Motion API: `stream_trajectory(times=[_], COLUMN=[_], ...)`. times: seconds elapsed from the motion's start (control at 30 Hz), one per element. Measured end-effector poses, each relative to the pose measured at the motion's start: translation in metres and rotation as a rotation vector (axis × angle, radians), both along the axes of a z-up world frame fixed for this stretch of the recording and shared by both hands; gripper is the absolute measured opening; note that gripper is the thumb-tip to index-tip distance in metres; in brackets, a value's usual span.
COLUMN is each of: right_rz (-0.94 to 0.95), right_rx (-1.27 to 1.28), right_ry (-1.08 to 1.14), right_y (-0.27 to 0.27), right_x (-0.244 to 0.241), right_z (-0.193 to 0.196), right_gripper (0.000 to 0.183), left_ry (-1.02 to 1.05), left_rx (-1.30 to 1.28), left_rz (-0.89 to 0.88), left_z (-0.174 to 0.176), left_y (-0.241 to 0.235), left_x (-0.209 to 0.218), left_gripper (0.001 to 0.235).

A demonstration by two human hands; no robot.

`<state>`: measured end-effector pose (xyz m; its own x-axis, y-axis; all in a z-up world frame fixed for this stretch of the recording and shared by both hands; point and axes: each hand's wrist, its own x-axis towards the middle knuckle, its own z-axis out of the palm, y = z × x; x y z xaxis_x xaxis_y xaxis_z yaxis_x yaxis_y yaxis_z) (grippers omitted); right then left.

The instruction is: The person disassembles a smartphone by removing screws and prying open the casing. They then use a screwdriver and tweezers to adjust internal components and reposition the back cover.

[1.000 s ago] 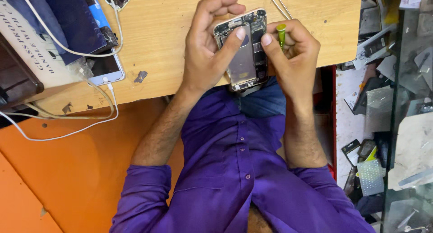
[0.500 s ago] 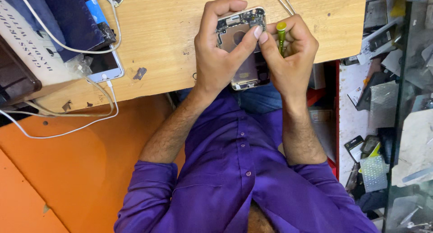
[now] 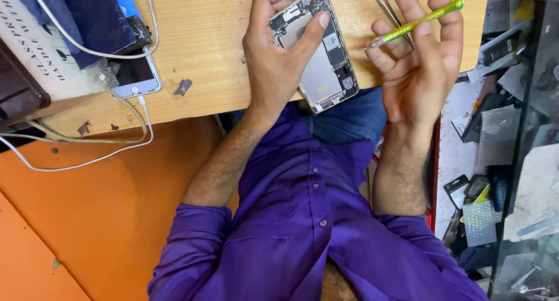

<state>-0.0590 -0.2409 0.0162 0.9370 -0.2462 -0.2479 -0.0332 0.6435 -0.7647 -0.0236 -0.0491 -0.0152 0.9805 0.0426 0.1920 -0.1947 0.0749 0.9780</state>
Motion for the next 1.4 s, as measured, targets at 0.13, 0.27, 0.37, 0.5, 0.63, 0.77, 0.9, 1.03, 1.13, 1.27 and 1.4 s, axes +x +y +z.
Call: stream_trajectory(times=[0.13,0.27,0.37,0.5,0.63,0.77,0.9,1.03,1.13,1.27,1.4], right_rz=[-0.031,-0.058,-0.112,-0.201,-0.207,-0.152,-0.035,0.029,0.045,0.070,0.095], right_rx=[-0.269,-0.476,-0.494,-0.550,-0.668,-0.842,-0.928,-0.969,-1.024,-1.049,-1.024], right_ry=[-0.095,-0.173,-0.199,-0.263,-0.345,-0.419,-0.457,-0.469,-0.493,-0.493,-0.471], right_y=[0.012,0.029,0.041,0.050,0.054,0.057,0.055,0.057,0.058,0.060,0.061], right_x=[-0.012,-0.011,-0.012,-0.013,-0.010,-0.008,-0.008,-0.008,-0.006,-0.003,-0.003], right_z=[-0.015,-0.034,-0.042,-0.048,-0.053,-0.053,-0.047,-0.040,-0.038,-0.037,-0.038], right_gripper=[0.064,0.068,0.066,0.065,0.066,0.068,0.076,0.086,0.091,0.090,0.088], left_ry=[-0.027,-0.098,-0.125,-0.182,-0.229,-0.228,-0.180,-0.203,-0.228,-0.240,-0.256], left_rx=[0.106,0.220,0.316,0.584,0.790,0.935,0.959,0.991,1.003,0.975,0.909], left_rz=[0.022,0.035,0.059,0.100,0.050,0.043,0.013,0.024,0.023,0.013,0.020], left_z=[0.003,0.006,0.010,0.017,0.021,0.021,0.017,0.012,0.010,0.008,0.007], left_y=[0.001,0.004,0.003,0.011,0.028,0.038,0.045,0.048,0.048,0.047,0.049], left_x=[0.001,0.001,-0.001,-0.004,-0.004,-0.014,-0.022,-0.022,-0.018,-0.011,-0.010], left_gripper=[0.027,0.021,0.016,0.017,0.021,0.025,0.028,0.023,0.022,0.015,0.015])
